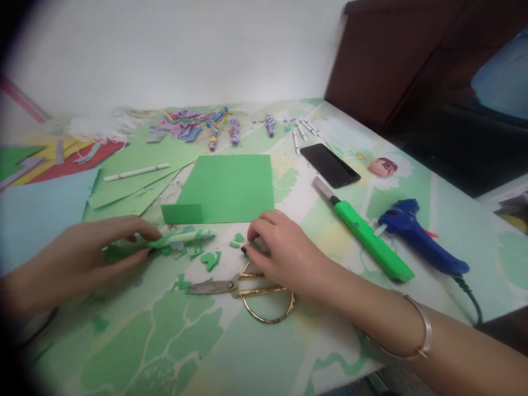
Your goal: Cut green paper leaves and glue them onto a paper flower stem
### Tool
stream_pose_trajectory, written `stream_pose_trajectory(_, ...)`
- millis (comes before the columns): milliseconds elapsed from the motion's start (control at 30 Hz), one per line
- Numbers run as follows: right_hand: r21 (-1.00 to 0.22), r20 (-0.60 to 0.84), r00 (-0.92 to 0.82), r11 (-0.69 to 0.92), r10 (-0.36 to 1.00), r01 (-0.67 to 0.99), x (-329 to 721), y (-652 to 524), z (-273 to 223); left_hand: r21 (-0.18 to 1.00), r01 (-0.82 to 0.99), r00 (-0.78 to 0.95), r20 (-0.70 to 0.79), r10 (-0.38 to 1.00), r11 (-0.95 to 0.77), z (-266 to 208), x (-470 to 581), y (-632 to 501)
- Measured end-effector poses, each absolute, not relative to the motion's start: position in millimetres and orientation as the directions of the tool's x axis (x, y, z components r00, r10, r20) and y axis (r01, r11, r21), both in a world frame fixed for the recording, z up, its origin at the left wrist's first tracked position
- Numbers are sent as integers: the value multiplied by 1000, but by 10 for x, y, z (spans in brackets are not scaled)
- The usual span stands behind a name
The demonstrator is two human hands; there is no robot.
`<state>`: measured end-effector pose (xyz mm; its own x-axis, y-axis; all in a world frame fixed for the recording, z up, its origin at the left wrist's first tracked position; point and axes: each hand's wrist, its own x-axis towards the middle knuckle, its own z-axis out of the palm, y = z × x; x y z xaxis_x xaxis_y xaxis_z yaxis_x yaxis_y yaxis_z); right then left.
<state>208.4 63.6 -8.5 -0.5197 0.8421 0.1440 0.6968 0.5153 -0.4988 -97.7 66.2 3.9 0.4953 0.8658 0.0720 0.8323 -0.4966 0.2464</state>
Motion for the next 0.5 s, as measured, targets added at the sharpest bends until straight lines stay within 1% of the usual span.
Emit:
stream_pose_trajectory(100, -500, 174, -530, 538, 830, 678, 2068, 619, -137, 260, 813, 525, 61, 849, -522, 84, -959, 774)
stream_pose_trajectory(167, -496, 181, -533, 545, 826, 676, 2063, 610, -152, 247, 792, 558, 82, 826, -559, 99, -959, 860)
stream_pose_trajectory(300, -499, 209, -531, 557, 821, 664, 2043, 611, -165, 157, 760, 607, 176, 775, -630, 106, -932, 1022)
stream_pose_trajectory(400, -507, 228, -534, 568, 814, 649, 2024, 623, -174, 150, 720, 639, 235, 732, -677, 111, -840, 1075)
stream_pose_trajectory(500, -529, 213, -534, 556, 818, 641, 2005, 630, -177, 145, 673, 658, 332, 676, -725, 96, -697, 1029)
